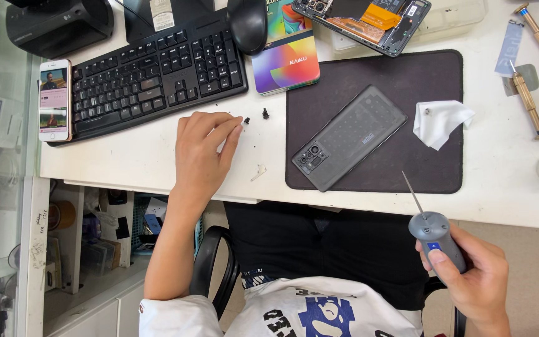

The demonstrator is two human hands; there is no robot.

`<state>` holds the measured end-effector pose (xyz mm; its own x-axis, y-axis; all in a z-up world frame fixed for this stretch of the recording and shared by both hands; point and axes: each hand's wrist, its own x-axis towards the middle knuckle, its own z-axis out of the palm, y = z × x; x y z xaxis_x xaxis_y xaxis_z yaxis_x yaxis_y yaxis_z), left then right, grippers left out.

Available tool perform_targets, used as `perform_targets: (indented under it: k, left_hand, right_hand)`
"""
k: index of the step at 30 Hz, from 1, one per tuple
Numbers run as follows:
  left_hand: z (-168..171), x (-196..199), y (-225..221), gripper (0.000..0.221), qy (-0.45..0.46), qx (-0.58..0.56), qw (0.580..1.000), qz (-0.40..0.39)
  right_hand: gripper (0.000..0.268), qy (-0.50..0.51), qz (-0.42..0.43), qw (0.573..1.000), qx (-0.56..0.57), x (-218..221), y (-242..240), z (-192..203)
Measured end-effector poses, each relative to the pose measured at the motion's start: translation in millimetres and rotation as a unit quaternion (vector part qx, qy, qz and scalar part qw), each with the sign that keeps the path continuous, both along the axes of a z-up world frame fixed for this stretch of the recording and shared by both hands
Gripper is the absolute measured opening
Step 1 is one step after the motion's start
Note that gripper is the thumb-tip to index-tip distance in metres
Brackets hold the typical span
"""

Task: The person uses a screwdriver to remove screws from the back of a black smartphone. They then use a metal prying tool to separate the back cover from the phone's frame. The person continues to unscrew components and pry the casing apart.

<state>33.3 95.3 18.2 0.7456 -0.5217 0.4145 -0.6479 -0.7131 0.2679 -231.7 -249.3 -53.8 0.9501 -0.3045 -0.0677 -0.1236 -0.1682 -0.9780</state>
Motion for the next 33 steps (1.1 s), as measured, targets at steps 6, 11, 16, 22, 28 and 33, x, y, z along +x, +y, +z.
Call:
perform_targets:
  k: [6, 11, 16, 22, 28, 33]
  left_hand:
    - [3, 3, -3, 0.033, -0.024, 0.024, 0.999, -0.008]
    - [6, 2, -4, 0.014, -0.023, 0.011, 1.0, -0.011]
    - [2, 3, -3, 0.021, -0.015, 0.013, 1.0, -0.008]
    - [-1, 2, -7, 0.019, -0.003, -0.046, 0.999, 0.015]
    - [14, -33, -48, 0.062, 0.038, -0.059, 0.997, -0.039]
    - [7, -51, -104, 0.087, 0.084, -0.021, 0.996, -0.018]
  right_hand:
    - [0.044, 0.002, -0.003, 1.0, -0.012, 1, 1, 0]
    - [0.042, 0.016, -0.01, 0.999, -0.034, 3, 1, 1]
    - [0.042, 0.01, -0.005, 1.0, -0.024, 4, 2, 1]
    - [0.041, 0.016, -0.007, 0.999, -0.034, 4, 0, 0]
    - [0.042, 0.004, -0.028, 0.986, -0.164, 4, -8, 17]
    - [0.043, 0.047, -0.036, 0.944, -0.326, 14, -14, 51]
